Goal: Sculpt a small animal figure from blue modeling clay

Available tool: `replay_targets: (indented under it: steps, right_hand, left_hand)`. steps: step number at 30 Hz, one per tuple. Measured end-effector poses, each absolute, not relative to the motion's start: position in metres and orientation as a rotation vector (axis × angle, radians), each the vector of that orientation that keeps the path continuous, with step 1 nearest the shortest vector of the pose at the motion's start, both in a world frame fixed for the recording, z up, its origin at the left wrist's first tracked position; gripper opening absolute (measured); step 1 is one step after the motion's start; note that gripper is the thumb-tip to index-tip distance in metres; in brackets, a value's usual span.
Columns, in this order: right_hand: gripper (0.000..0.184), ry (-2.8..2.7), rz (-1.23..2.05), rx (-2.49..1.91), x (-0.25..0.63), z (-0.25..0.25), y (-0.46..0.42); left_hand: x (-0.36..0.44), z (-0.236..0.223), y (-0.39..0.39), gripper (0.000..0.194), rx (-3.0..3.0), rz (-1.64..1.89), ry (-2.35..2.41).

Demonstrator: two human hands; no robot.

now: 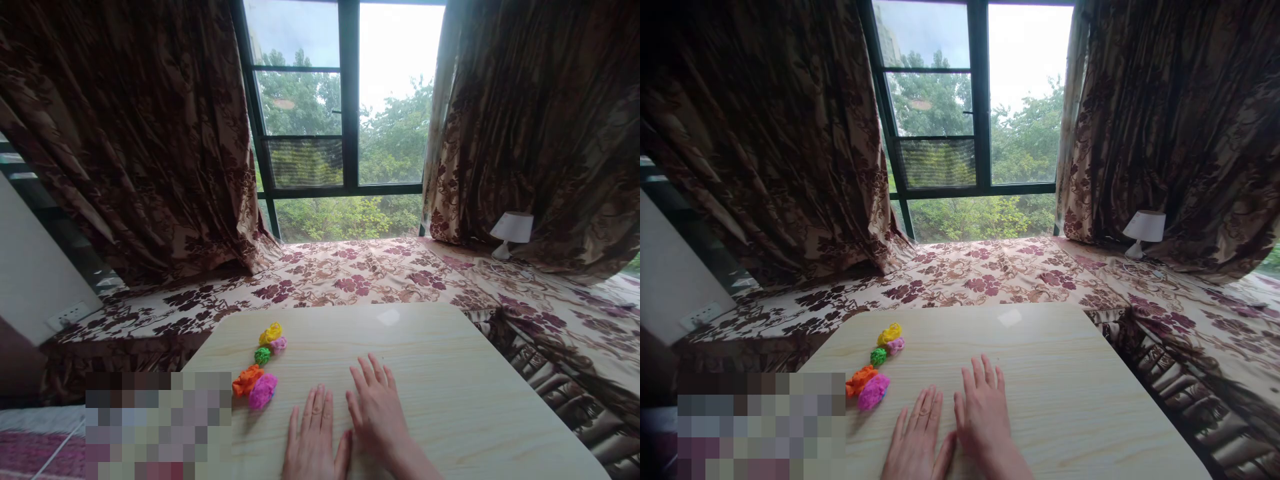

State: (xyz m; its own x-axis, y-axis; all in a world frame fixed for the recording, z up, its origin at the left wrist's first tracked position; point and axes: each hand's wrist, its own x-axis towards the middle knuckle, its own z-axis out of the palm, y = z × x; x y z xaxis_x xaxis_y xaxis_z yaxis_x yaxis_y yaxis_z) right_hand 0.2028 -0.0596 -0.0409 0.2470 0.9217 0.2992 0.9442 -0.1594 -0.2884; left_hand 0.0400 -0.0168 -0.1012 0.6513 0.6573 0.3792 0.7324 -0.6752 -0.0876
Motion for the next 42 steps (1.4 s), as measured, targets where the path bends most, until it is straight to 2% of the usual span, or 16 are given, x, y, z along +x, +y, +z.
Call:
replay_targets:
  steps: [4, 11, 15, 20, 27, 31, 36, 42]
  right_hand:
    - [0.044, -1.572, -0.057, -2.223, 0.235, -0.034, -0.057]
    - [0.05, -1.752, -0.19, -2.124, 0.227, -0.097, -0.13]
    - [0.055, -1.754, -0.054, -2.066, 0.21, -0.075, -0.098]
    - [0.048, -1.519, 0.07, -2.192, 0.224, -0.04, -0.062]
    - [0.047, -1.868, -0.043, -2.023, 0.224, -0.074, -0.129]
    - [0.047, -1.899, -0.017, -1.971, 0.197, -0.065, -0.11]
    - [0.048, -1.619, -0.037, -2.112, 0.196, -0.033, -0.059]
    - [0.05, -1.747, -0.066, -2.106, 0.225, -0.066, -0.107]
  left_hand:
    - [0.039, -0.097, -0.018, 0.059, -2.654, -0.453, -1.147]
    - [0.043, -0.095, -0.019, 0.06, -2.732, -0.383, -1.24]
    - [0.044, -0.09, -0.021, 0.061, -2.77, -0.32, -1.292]
    - [0.046, -0.081, -0.024, 0.061, -2.791, -0.274, -1.324]
    - [0.044, -0.086, -0.023, 0.06, -2.768, -0.332, -1.274]
    - [0.043, -0.095, -0.021, 0.058, -2.702, -0.404, -1.221]
    - [0.042, -0.096, -0.021, 0.054, -2.664, -0.441, -1.164]
    - [0.043, -0.087, -0.025, 0.06, -2.73, -0.374, -1.253]
